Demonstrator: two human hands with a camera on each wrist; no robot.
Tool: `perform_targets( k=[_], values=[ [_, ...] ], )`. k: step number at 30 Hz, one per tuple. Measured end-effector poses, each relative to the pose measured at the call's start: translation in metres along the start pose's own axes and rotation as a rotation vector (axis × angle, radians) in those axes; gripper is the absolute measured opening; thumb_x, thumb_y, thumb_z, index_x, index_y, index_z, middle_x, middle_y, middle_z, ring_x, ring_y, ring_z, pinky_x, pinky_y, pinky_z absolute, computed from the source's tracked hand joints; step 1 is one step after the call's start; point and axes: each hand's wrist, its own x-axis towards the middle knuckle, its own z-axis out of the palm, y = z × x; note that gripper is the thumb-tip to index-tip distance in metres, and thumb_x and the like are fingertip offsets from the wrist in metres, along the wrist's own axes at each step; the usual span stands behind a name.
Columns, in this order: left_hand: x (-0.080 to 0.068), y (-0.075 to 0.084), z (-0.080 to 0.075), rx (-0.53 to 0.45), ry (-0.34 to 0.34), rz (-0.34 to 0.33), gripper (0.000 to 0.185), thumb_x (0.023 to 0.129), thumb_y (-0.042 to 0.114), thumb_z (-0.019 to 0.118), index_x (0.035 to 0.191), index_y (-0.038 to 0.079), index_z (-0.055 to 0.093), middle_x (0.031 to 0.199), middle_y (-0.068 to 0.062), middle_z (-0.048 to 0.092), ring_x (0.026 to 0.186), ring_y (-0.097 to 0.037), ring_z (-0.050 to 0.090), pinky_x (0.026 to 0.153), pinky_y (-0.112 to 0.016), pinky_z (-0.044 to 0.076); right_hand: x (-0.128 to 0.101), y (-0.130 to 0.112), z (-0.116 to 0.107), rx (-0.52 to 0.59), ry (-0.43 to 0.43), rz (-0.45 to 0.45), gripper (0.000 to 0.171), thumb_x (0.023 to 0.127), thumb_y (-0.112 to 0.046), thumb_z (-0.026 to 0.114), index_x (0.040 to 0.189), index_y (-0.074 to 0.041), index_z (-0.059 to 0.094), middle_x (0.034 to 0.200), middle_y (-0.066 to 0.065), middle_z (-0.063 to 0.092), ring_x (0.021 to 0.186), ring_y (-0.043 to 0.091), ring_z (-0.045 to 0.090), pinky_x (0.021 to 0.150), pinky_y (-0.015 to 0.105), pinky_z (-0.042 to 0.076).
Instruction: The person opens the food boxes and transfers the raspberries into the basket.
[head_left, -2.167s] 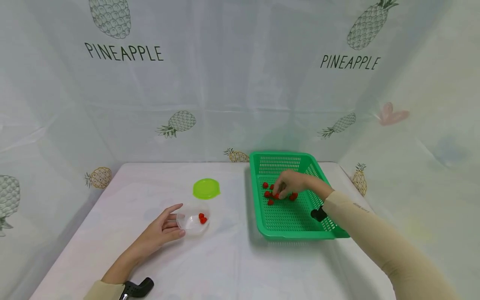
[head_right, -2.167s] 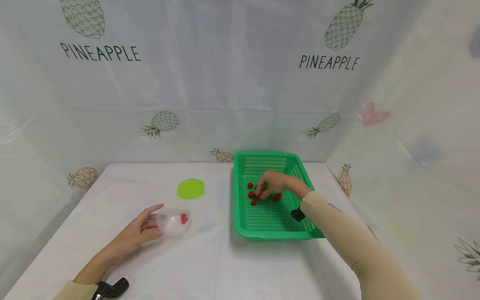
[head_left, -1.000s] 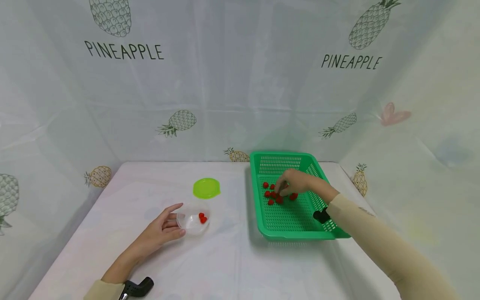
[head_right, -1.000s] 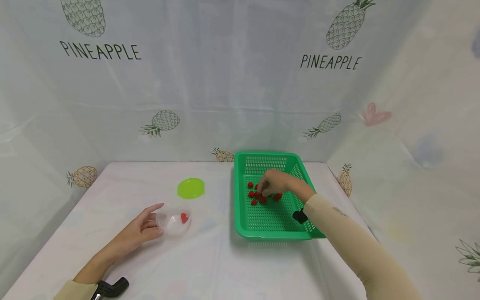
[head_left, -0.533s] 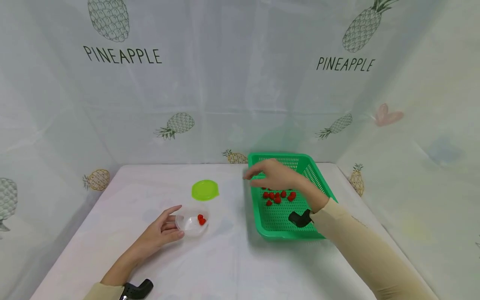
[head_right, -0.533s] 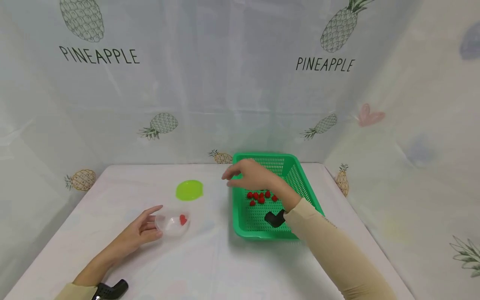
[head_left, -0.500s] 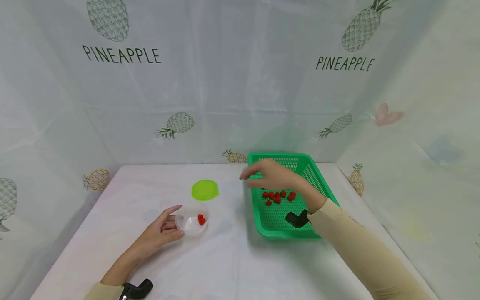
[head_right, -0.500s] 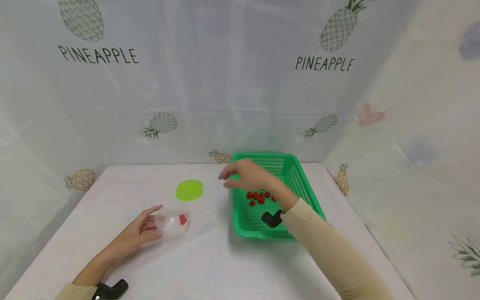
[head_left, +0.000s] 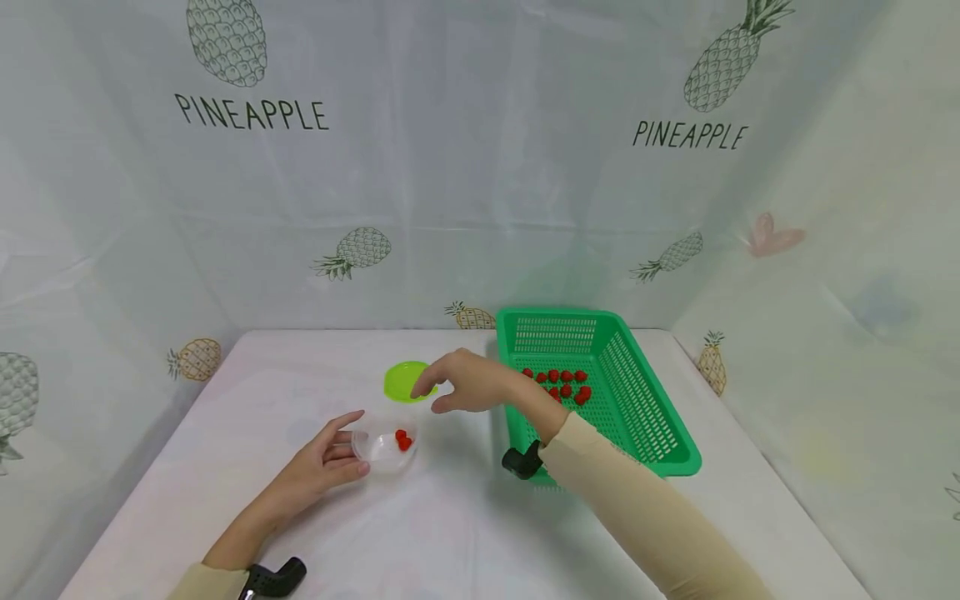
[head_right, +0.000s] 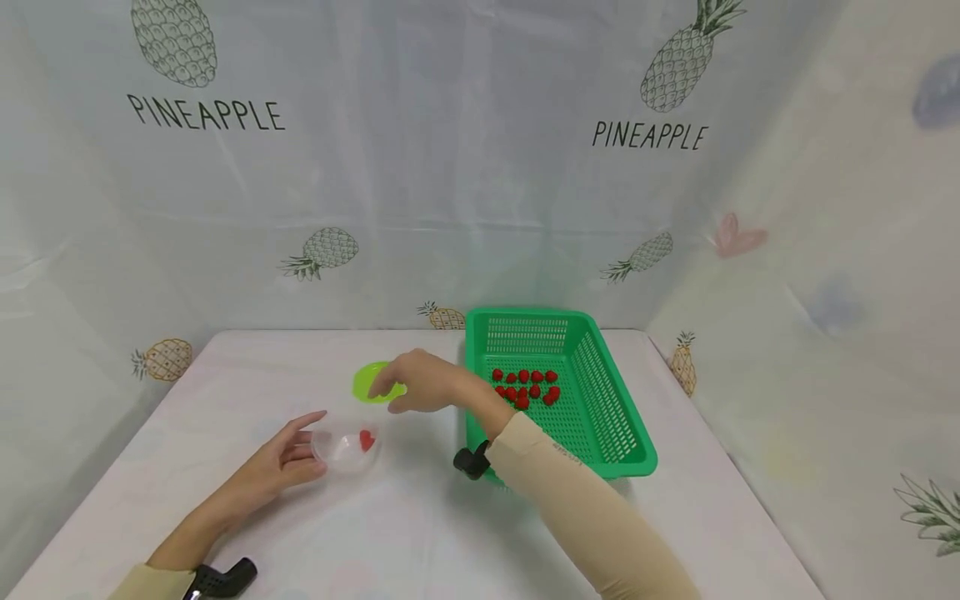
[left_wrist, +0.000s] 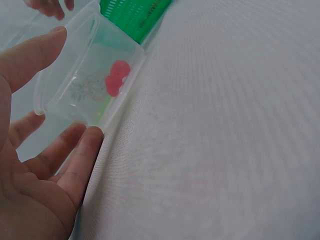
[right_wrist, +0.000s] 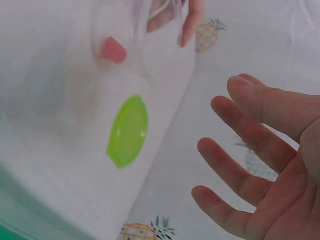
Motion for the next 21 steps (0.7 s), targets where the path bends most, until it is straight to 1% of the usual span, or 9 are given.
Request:
perform_targets(
  k=[4, 8, 11, 15, 17, 21],
  values=[
    [0.000, 0.000, 0.000, 0.007, 0.005, -0.006, 0.087, 0.095, 0.026, 0.083, 0.165, 0.027, 0.032, 0.150, -0.019, 0.048, 0.129, -0.029, 0.058, 0.093, -0.023, 0.055, 0.018, -0.001, 0.015, -0.006, -0.026, -0.001, 0.031, 0.100, -0.008, 0.073, 0.130, -0.016, 0.077, 0.127, -0.006, 0.075, 0.121, 0.014, 0.065, 0.103, 0.026, 0.052],
    [0.001, 0.000, 0.000, 0.008, -0.004, -0.006, 0.087, 0.095, 0.027, 0.082, 0.166, 0.027, 0.031, 0.152, -0.019, 0.048, 0.131, -0.030, 0.059, 0.094, -0.023, 0.054, 0.032, 0.001, 0.027, -0.024, -0.049, 0.010, 0.031, 0.099, -0.007, 0.075, 0.129, -0.017, 0.078, 0.125, -0.007, 0.076, 0.123, 0.015, 0.066, 0.104, 0.028, 0.052],
    [0.001, 0.000, 0.000, 0.000, -0.013, 0.003, 0.087, 0.096, 0.026, 0.082, 0.166, 0.026, 0.031, 0.152, -0.020, 0.048, 0.132, -0.031, 0.059, 0.094, -0.023, 0.054, 0.041, 0.004, 0.033, -0.030, -0.061, -0.002, 0.031, 0.099, -0.006, 0.075, 0.128, -0.017, 0.078, 0.125, -0.006, 0.076, 0.123, 0.016, 0.066, 0.104, 0.027, 0.052],
    [0.000, 0.000, -0.001, 0.000, -0.016, 0.018, 0.086, 0.096, 0.024, 0.081, 0.166, 0.024, 0.031, 0.152, -0.021, 0.049, 0.131, -0.032, 0.061, 0.094, -0.022, 0.054, 0.053, 0.005, 0.039, -0.044, -0.070, -0.034, 0.030, 0.098, -0.005, 0.076, 0.126, -0.015, 0.079, 0.124, -0.003, 0.077, 0.123, 0.019, 0.066, 0.103, 0.023, 0.050],
    [0.000, 0.000, -0.002, -0.003, -0.018, 0.020, 0.086, 0.096, 0.023, 0.081, 0.166, 0.023, 0.030, 0.152, -0.021, 0.049, 0.132, -0.033, 0.061, 0.094, -0.022, 0.054, 0.058, 0.005, 0.043, -0.059, -0.075, -0.037, 0.029, 0.098, -0.005, 0.076, 0.125, -0.014, 0.079, 0.123, -0.004, 0.077, 0.123, 0.017, 0.067, 0.103, 0.021, 0.050],
    [0.000, -0.001, -0.002, -0.005, -0.015, 0.012, 0.086, 0.096, 0.023, 0.081, 0.166, 0.024, 0.031, 0.152, -0.021, 0.048, 0.132, -0.033, 0.060, 0.095, -0.023, 0.054, 0.063, 0.003, 0.050, -0.095, -0.094, -0.002, 0.029, 0.098, -0.005, 0.076, 0.125, -0.015, 0.080, 0.122, -0.008, 0.077, 0.124, 0.011, 0.065, 0.105, 0.022, 0.050]
  ],
)
